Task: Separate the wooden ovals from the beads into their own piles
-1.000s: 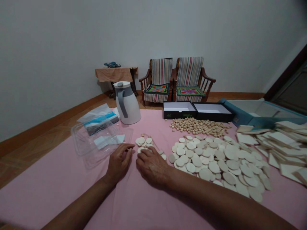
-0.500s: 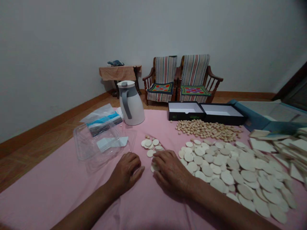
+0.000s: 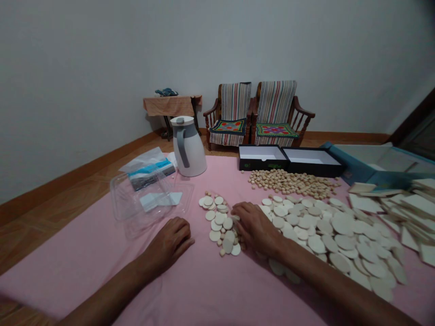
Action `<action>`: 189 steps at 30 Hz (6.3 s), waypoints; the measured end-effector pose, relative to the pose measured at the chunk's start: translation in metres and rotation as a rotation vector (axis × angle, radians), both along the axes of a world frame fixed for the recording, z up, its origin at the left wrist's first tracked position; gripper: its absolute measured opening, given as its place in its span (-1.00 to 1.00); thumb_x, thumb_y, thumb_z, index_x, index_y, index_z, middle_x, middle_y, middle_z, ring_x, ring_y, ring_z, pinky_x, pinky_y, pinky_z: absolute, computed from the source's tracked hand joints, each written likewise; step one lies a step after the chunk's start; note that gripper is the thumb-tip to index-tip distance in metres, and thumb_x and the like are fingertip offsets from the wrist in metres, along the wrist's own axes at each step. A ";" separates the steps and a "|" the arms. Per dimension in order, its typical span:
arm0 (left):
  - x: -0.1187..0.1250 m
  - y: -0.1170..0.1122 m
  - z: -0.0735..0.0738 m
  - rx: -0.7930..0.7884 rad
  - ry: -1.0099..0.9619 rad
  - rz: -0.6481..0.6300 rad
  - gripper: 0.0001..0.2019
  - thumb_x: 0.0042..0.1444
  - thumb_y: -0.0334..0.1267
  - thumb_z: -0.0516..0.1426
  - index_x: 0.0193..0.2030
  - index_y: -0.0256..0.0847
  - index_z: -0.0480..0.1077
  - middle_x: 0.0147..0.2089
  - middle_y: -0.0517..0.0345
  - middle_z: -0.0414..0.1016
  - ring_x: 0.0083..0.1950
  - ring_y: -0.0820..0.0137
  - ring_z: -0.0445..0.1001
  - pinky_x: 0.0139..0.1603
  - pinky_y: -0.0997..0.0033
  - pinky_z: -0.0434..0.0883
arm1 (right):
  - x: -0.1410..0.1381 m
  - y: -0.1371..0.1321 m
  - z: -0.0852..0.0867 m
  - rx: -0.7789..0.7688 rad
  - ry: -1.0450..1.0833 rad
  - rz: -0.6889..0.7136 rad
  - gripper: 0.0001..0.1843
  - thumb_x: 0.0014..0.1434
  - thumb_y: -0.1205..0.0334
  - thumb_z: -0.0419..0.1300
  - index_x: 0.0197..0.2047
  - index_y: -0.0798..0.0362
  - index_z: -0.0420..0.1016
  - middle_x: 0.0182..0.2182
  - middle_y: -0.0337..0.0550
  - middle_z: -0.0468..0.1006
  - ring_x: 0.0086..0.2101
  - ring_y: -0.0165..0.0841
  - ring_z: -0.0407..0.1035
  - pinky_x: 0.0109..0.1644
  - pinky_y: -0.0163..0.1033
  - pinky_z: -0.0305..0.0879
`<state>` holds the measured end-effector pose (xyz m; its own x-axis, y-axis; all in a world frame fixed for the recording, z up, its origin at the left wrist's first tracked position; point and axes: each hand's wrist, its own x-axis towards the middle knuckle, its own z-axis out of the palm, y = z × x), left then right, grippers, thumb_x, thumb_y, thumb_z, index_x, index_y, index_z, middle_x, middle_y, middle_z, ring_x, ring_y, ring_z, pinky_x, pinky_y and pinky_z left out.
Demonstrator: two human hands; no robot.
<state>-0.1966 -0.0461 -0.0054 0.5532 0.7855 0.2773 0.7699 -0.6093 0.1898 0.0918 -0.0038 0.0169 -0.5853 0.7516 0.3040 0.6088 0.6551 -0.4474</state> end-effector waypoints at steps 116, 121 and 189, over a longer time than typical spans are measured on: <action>0.060 0.066 -0.013 -0.070 -0.618 0.309 -0.65 0.21 -0.31 -0.04 0.13 -0.22 0.25 0.11 -0.01 0.39 0.14 0.28 0.37 0.18 0.19 0.30 | -0.064 0.079 0.001 -0.067 -0.346 -0.065 -0.67 0.15 0.39 0.06 -0.01 0.10 0.43 -0.11 0.02 0.47 -0.09 -0.25 0.31 -0.08 -0.20 0.19; 0.064 0.063 -0.006 -0.106 -0.704 0.365 -0.64 0.29 -0.10 -0.08 0.14 -0.19 0.24 0.13 -0.01 0.38 0.14 0.28 0.37 0.16 0.22 0.31 | -0.064 0.083 0.002 -0.059 -0.399 -0.051 -0.69 0.17 0.32 0.07 -0.02 0.06 0.43 -0.09 0.01 0.44 -0.07 -0.22 0.30 -0.07 -0.17 0.19; 0.074 0.059 -0.004 -0.369 -0.783 0.251 -0.52 0.30 0.02 -0.13 0.24 -0.18 0.20 0.27 -0.02 0.26 0.32 0.25 0.18 0.34 0.11 0.11 | 0.065 0.110 0.000 -0.104 -0.414 -0.408 -0.80 0.05 0.32 0.14 -0.20 0.11 0.43 -0.20 0.00 0.51 -0.19 -0.27 0.38 -0.20 -0.29 0.18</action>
<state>-0.1226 0.0134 -0.0090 0.1115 0.9716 0.2089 0.4399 -0.2368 0.8663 0.1566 0.1062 0.0174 -0.2966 0.9547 0.0248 0.9402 0.2965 -0.1677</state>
